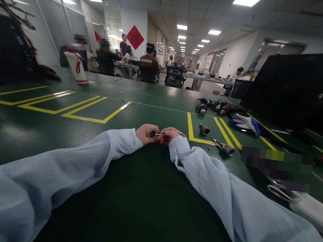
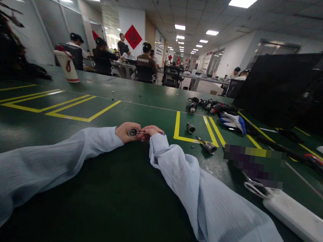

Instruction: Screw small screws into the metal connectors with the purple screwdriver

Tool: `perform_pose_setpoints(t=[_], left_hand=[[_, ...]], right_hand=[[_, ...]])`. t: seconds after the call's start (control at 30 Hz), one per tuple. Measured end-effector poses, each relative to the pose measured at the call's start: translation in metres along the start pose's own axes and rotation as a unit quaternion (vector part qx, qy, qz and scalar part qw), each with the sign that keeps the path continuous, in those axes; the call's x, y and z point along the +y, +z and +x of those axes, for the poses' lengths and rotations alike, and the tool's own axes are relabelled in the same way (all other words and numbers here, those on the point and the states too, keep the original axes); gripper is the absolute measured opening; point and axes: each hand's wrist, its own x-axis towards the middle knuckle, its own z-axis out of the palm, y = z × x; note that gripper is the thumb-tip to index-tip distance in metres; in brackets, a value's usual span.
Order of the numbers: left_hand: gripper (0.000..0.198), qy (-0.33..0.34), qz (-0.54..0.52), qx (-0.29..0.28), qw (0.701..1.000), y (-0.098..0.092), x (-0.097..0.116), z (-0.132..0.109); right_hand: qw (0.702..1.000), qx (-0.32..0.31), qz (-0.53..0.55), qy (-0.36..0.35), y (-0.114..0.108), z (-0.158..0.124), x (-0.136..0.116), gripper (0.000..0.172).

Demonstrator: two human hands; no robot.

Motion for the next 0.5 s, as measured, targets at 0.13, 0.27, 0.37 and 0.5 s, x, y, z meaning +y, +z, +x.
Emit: perform_pose_setpoints(t=[0.13,0.27,0.37,0.5], left_hand=[[0.023,-0.006,-0.007,-0.002,1.000,-0.001,0.001,0.000],[0.025,-0.014,-0.005,0.001,1.000,0.000,0.001,-0.001],[0.026,-0.016,0.019,0.014,1.000,0.000,0.001,-0.001],[0.026,-0.013,0.040,0.002,0.999,-0.001,0.002,-0.001]], right_hand=[[1.000,-0.002,0.012,-0.015,0.002,-0.004,-0.001,0.008],[0.998,0.006,0.019,-0.067,0.005,-0.013,0.001,0.005],[0.995,0.031,-0.005,-0.093,0.007,-0.017,0.000,0.004],[0.991,0.041,-0.045,-0.117,0.008,-0.019,-0.001,0.005]])
